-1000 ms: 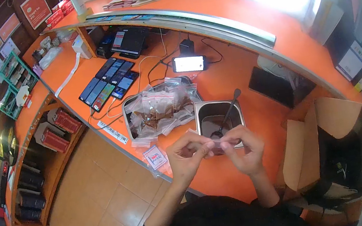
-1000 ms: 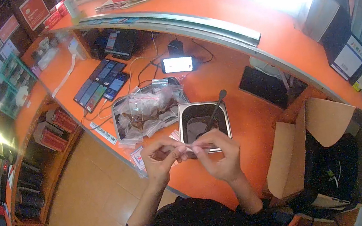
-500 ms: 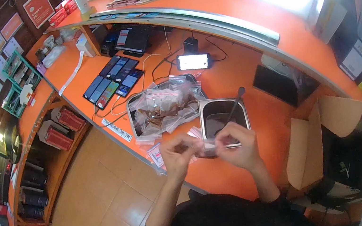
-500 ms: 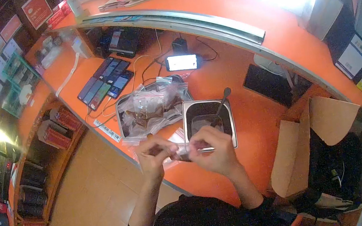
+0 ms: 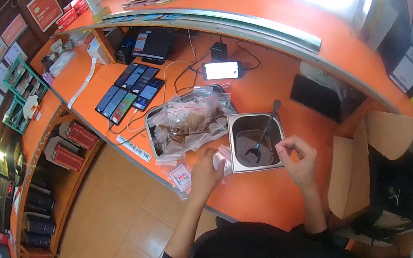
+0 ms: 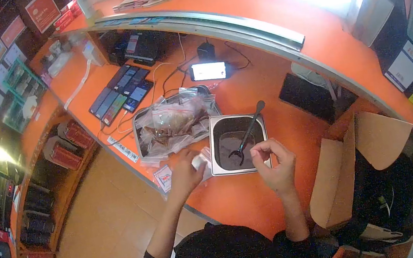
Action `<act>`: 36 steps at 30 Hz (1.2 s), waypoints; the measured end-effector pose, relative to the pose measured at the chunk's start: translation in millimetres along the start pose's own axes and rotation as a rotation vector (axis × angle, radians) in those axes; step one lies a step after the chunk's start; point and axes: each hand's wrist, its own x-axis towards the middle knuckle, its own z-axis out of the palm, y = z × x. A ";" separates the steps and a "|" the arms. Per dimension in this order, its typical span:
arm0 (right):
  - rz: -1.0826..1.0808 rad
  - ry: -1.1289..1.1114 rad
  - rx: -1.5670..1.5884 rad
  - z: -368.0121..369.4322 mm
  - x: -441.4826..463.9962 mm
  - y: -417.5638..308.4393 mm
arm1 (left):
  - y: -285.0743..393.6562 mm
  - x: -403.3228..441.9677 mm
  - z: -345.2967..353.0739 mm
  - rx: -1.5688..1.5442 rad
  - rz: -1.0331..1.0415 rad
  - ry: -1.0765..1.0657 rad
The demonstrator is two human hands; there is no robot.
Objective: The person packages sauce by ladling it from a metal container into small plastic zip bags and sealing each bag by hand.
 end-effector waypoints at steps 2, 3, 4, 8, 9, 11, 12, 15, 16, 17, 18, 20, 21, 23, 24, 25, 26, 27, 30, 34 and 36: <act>0.020 -0.039 -0.001 1.5 -0.1 2.0 | -2.7 -4.0 11.8 0.063 -0.058 0.027; 0.017 -0.038 0.000 2.7 -0.4 0.6 | -4.2 -3.7 15.0 0.125 -0.118 0.056; 0.026 -0.045 0.002 3.7 -1.1 -1.6 | -10.3 -2.2 19.4 0.125 -0.116 0.059; 0.070 -0.066 0.014 3.8 -2.4 -2.5 | -21.8 3.1 26.5 0.059 -0.052 0.195; 0.072 -0.069 0.015 4.0 -3.2 -2.0 | -22.3 2.7 25.2 0.050 -0.053 0.204; 0.072 -0.070 0.038 4.1 -3.8 -0.6 | -23.5 2.0 21.7 0.069 -0.053 0.219; 0.073 -0.068 0.038 4.7 -4.2 -0.3 | -23.2 1.4 19.2 0.087 -0.052 0.233; 0.052 -0.073 0.034 9.5 -3.7 -3.3 | -22.2 -1.7 7.4 0.104 0.027 0.224; 0.060 -0.114 0.019 11.0 -2.7 -7.5 | -19.6 -2.4 4.1 0.104 0.029 0.224; 0.070 -0.155 0.003 13.4 -1.9 -10.7 | -16.2 -3.8 0.8 0.111 0.029 0.239; 0.069 -0.152 0.004 18.1 -0.6 -13.0 | -11.1 -5.2 -3.7 0.117 0.030 0.253; -0.057 -0.265 -0.011 31.0 0.5 -18.9 | 5.1 -10.4 -18.3 0.037 -0.017 0.225; -0.032 -0.323 0.026 39.3 -3.3 -18.9 | 15.0 -13.5 -26.5 -0.042 -0.068 0.197; -0.165 -0.317 -0.083 56.4 -6.9 -24.0 | 37.8 -21.5 -43.2 -0.141 -0.084 0.177; -0.296 -0.315 -0.193 63.6 -9.2 -26.9 | 47.3 -26.2 -50.2 -0.242 -0.107 0.158; -0.238 -0.353 -0.218 68.4 -13.3 -30.8 | 53.5 -31.0 -55.7 -0.241 -0.107 0.158; -0.237 -0.354 -0.217 69.2 -15.7 -27.8 | 58.6 -35.6 -60.4 -0.277 -0.075 0.150; -0.232 -0.413 -0.232 70.2 -17.5 -22.1 | 63.3 -38.8 -65.2 -0.313 -0.044 0.144; -0.218 -0.522 -0.193 64.9 -17.7 -21.6 | 76.3 -44.4 -78.5 -0.283 -0.018 0.109; -0.007 -0.672 0.042 55.2 -21.0 -23.9 | 86.9 -43.3 -84.9 -0.194 0.053 0.097; 0.144 -0.772 0.003 48.6 -20.4 -26.6 | 84.0 -41.6 -76.9 -0.223 0.136 0.131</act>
